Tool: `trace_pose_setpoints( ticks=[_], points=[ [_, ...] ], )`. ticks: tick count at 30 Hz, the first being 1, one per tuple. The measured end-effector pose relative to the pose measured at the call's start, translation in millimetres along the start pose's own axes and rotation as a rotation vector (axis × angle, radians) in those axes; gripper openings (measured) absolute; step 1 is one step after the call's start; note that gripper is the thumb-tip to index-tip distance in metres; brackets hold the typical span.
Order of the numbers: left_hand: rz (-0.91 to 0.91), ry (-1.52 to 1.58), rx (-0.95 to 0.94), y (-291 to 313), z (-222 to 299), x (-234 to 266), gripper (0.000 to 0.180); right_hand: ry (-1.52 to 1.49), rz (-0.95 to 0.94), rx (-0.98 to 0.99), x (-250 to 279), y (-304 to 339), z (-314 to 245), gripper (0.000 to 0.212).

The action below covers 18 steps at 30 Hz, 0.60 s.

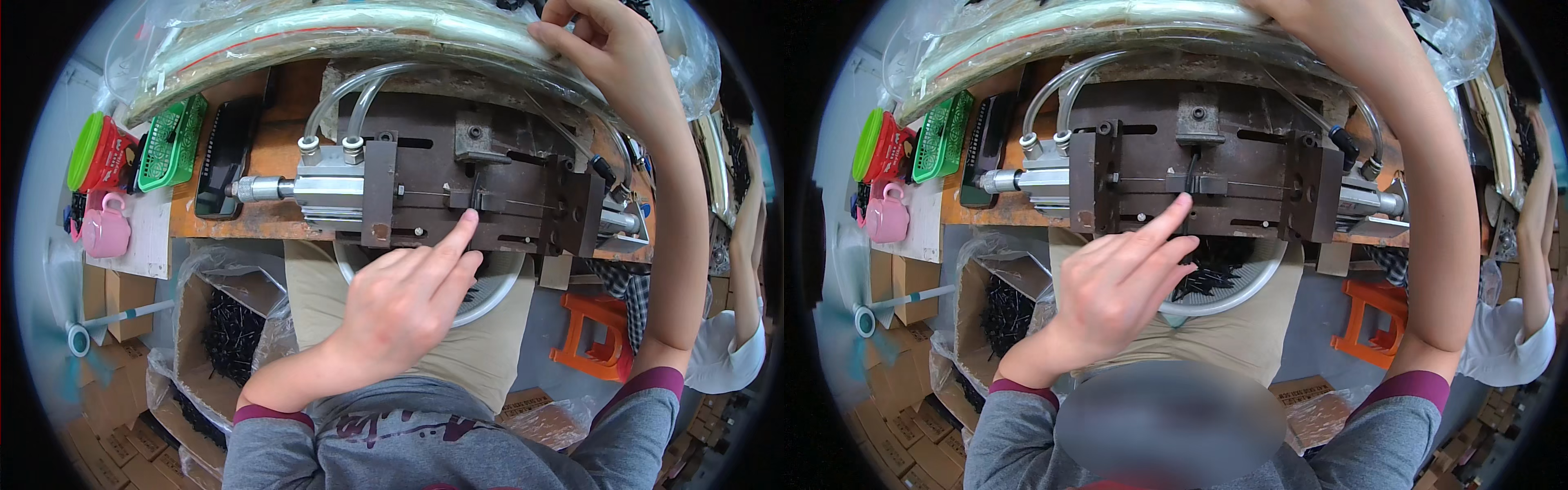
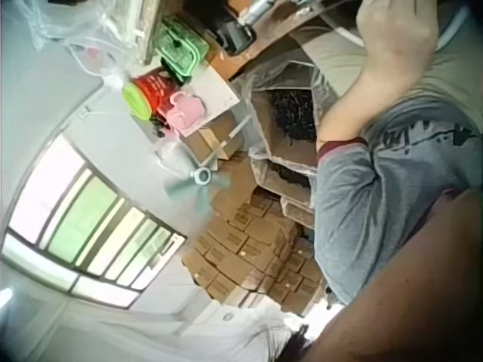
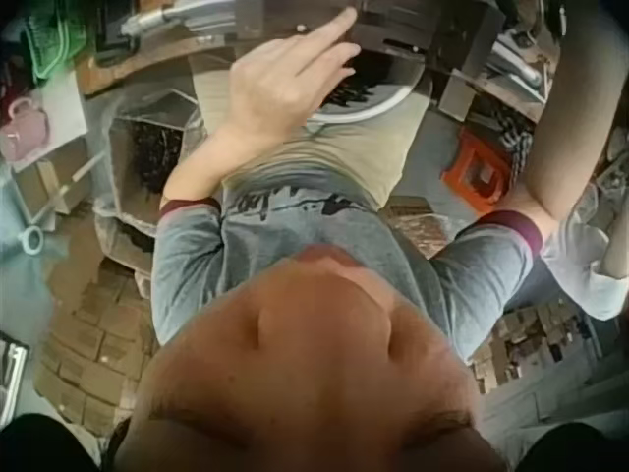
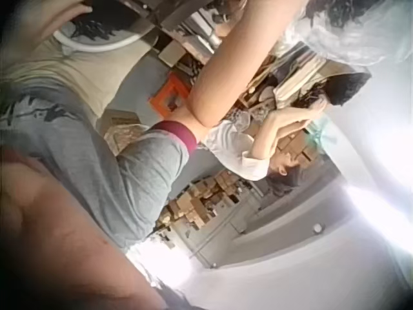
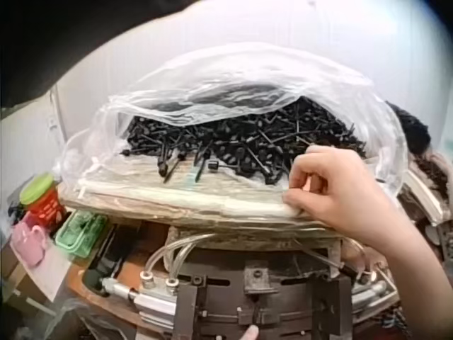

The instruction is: The recorder is using a manual pneumatic clamp machine to attach connectors to black wires.

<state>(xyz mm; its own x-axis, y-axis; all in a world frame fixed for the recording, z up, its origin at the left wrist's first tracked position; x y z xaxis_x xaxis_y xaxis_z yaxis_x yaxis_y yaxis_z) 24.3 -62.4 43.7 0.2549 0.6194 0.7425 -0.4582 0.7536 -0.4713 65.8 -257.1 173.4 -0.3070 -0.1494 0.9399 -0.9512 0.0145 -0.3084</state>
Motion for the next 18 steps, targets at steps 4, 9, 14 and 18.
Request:
trace_pose_setpoints(
  ticks=[4, 9, 14, 18],
  points=[
    [0.005, -0.142, -0.050, -2, 11, -16, 0.026, -0.187, -0.080, -0.014, -5, 13, -3, 0.020],
    [-0.049, -0.190, -0.056, -14, 10, -17, 0.026, -0.396, 0.007, 0.062, -22, 32, 30, 0.030],
    [-0.135, -0.225, -0.041, -15, 7, -18, 0.027, -0.614, 0.200, -0.005, -22, 73, -13, 0.034],
    [-0.253, -0.170, -0.031, -26, 7, -4, 0.026, -0.410, 0.260, 0.075, -27, 112, -42, 0.035]
  ],
)
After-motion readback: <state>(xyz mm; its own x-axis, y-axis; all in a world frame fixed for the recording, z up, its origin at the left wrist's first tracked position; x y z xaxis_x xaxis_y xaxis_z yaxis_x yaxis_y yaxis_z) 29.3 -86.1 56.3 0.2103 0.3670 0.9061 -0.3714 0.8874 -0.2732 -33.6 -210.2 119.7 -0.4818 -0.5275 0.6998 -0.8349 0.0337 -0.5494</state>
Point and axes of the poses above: each hand's wrist, its own y-axis away from the middle knuckle, its own x-axis out of the back of the hand, z = x × y, the point moved 8 cm from there along -y, towards the middle knuckle, and after that the axes turned 10 degrees about x, right-handed, at the moved point
